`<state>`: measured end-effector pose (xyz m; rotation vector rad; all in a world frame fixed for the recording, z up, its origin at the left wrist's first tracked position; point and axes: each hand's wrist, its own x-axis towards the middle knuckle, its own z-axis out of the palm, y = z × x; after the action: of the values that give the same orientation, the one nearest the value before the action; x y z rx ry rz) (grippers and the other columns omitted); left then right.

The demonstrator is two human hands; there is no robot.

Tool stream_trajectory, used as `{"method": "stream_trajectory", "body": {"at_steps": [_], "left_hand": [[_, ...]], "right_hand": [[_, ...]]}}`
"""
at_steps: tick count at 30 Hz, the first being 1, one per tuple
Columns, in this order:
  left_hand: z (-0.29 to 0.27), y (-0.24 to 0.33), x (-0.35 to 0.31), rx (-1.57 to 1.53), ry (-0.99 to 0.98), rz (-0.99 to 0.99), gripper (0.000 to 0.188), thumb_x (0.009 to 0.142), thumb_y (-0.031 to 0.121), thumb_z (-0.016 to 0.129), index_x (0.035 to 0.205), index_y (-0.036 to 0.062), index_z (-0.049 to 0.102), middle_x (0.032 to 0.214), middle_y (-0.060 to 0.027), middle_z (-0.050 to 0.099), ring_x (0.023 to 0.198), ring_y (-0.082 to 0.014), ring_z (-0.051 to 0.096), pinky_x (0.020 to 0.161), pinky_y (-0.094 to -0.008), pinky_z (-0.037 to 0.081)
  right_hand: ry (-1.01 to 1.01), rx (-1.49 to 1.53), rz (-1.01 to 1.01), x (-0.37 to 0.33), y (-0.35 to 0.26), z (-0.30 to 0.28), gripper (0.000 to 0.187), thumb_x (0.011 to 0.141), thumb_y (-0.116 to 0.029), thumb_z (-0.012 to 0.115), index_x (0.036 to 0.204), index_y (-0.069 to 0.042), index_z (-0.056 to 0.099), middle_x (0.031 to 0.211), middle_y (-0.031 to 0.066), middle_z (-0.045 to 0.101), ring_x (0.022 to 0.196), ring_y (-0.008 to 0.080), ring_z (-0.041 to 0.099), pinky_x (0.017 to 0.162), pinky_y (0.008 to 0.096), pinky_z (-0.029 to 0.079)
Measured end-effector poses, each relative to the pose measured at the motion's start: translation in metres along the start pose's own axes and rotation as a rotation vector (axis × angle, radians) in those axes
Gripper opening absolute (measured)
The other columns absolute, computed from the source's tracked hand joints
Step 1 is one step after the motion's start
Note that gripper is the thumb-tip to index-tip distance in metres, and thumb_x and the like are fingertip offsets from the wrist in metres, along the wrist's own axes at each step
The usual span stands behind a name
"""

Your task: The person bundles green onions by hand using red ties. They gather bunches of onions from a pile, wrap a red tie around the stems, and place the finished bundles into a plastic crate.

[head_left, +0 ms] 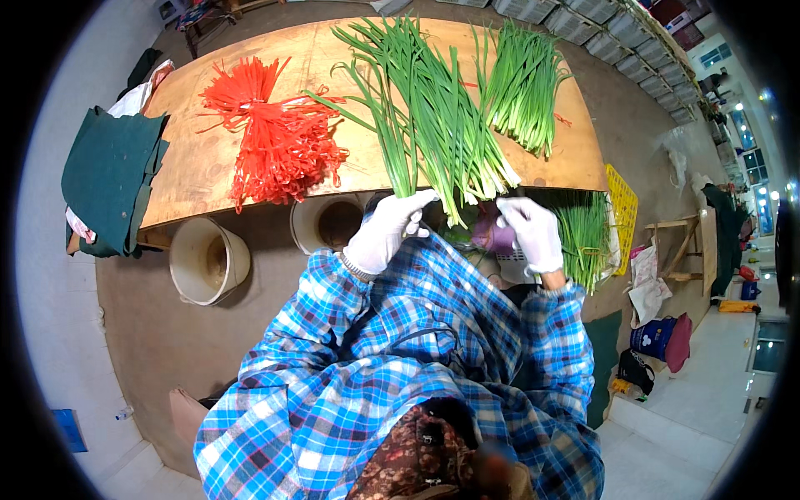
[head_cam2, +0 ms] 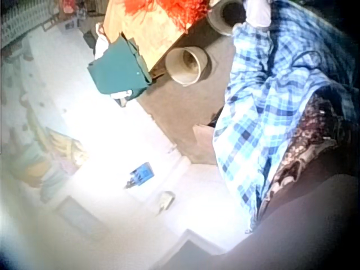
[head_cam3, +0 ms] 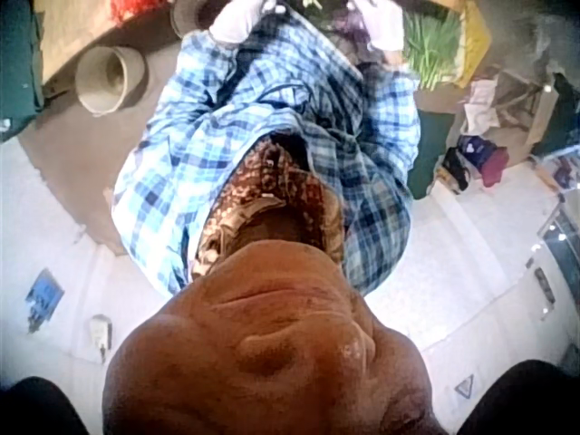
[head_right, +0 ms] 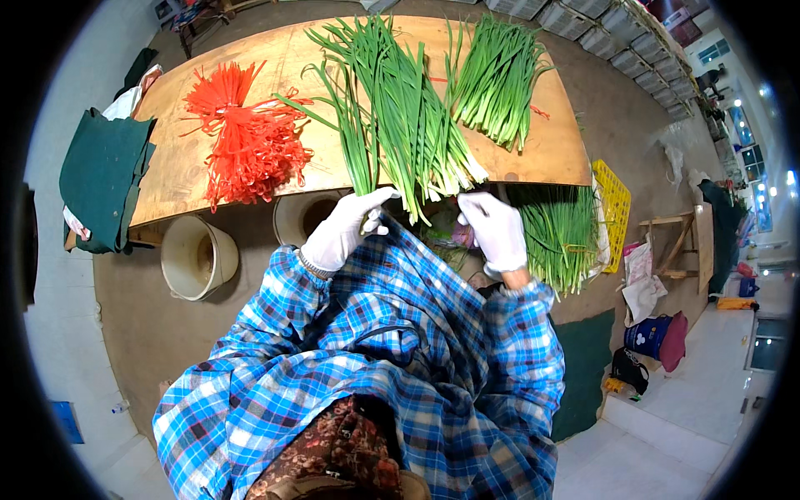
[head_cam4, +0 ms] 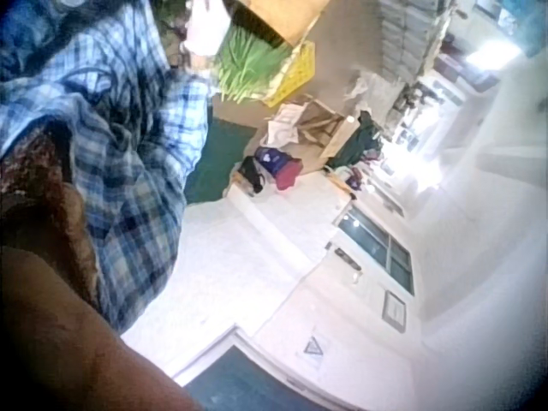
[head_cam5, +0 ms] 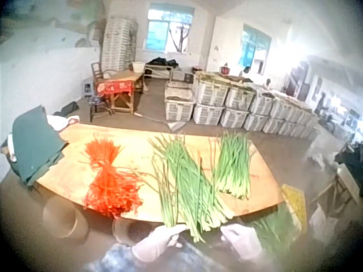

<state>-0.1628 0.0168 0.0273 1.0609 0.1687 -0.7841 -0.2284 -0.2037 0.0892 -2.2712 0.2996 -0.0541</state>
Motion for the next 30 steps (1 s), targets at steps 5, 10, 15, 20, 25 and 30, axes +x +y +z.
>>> {"method": "stream_trajectory", "body": {"at_steps": [5, 10, 15, 20, 25, 30], "left_hand": [[0.034, -0.002, 0.011, 0.087, 0.122, 0.039, 0.023, 0.079, 0.029, 0.066, 0.068, 0.0132, 0.053, 0.053, 0.0058, 0.040, 0.044, -0.0066, 0.037, 0.050, -0.0251, 0.040], [0.017, -0.012, 0.019, -0.029, 0.064, 0.024, 0.019, 0.083, 0.024, 0.060, 0.075, 0.0063, 0.059, 0.052, 0.0042, 0.042, 0.044, -0.0081, 0.039, 0.048, -0.0236, 0.039], [-0.008, -0.006, 0.017, -0.086, -0.082, 0.004, 0.022, 0.088, 0.021, 0.049, 0.081, 0.0018, 0.058, 0.057, -0.0004, 0.051, 0.048, -0.0099, 0.047, 0.047, -0.0224, 0.040], [-0.018, -0.004, 0.010, -0.095, -0.033, 0.005, 0.024, 0.089, 0.023, 0.048, 0.086, 0.0016, 0.058, 0.067, -0.0001, 0.054, 0.058, -0.0092, 0.050, 0.054, -0.0226, 0.042], [-0.023, -0.005, 0.011, -0.079, -0.068, 0.006, 0.026, 0.089, 0.025, 0.049, 0.089, 0.0021, 0.061, 0.070, -0.0004, 0.057, 0.061, -0.0089, 0.052, 0.057, -0.0218, 0.044], [-0.031, -0.006, 0.014, -0.079, -0.088, 0.005, 0.027, 0.087, 0.026, 0.051, 0.090, 0.0018, 0.063, 0.072, -0.0001, 0.058, 0.063, -0.0080, 0.053, 0.060, -0.0217, 0.044]], "right_hand": [[0.076, -0.263, -0.262, 0.020, -0.007, 0.037, 0.019, 0.078, -0.028, 0.061, 0.089, -0.012, 0.065, 0.067, 0.0096, 0.063, 0.062, 0.0244, 0.062, 0.056, 0.0321, 0.048], [0.161, -0.246, -0.244, 0.027, 0.013, 0.036, 0.015, 0.079, -0.023, 0.060, 0.089, -0.014, 0.065, 0.071, 0.0074, 0.064, 0.060, 0.0251, 0.061, 0.054, 0.0333, 0.047], [0.258, -0.270, -0.506, 0.018, -0.005, 0.036, 0.013, 0.076, -0.019, 0.063, 0.088, -0.013, 0.066, 0.075, 0.0078, 0.064, 0.059, 0.0240, 0.061, 0.053, 0.0317, 0.047], [0.304, -0.206, -0.599, 0.006, -0.004, 0.064, 0.020, 0.075, -0.021, 0.065, 0.092, -0.011, 0.066, 0.070, 0.0080, 0.064, 0.055, 0.0240, 0.060, 0.050, 0.0316, 0.046], [0.225, -0.362, -0.327, -0.011, -0.006, 0.084, 0.027, 0.077, -0.028, 0.064, 0.099, -0.013, 0.064, 0.056, 0.0095, 0.058, 0.050, 0.0262, 0.058, 0.049, 0.0342, 0.044], [0.315, 0.014, 0.044, -0.027, 0.013, 0.102, 0.024, 0.079, -0.025, 0.064, 0.100, -0.013, 0.064, 0.051, 0.0061, 0.054, 0.044, 0.0180, 0.052, 0.046, 0.0296, 0.041]]}}
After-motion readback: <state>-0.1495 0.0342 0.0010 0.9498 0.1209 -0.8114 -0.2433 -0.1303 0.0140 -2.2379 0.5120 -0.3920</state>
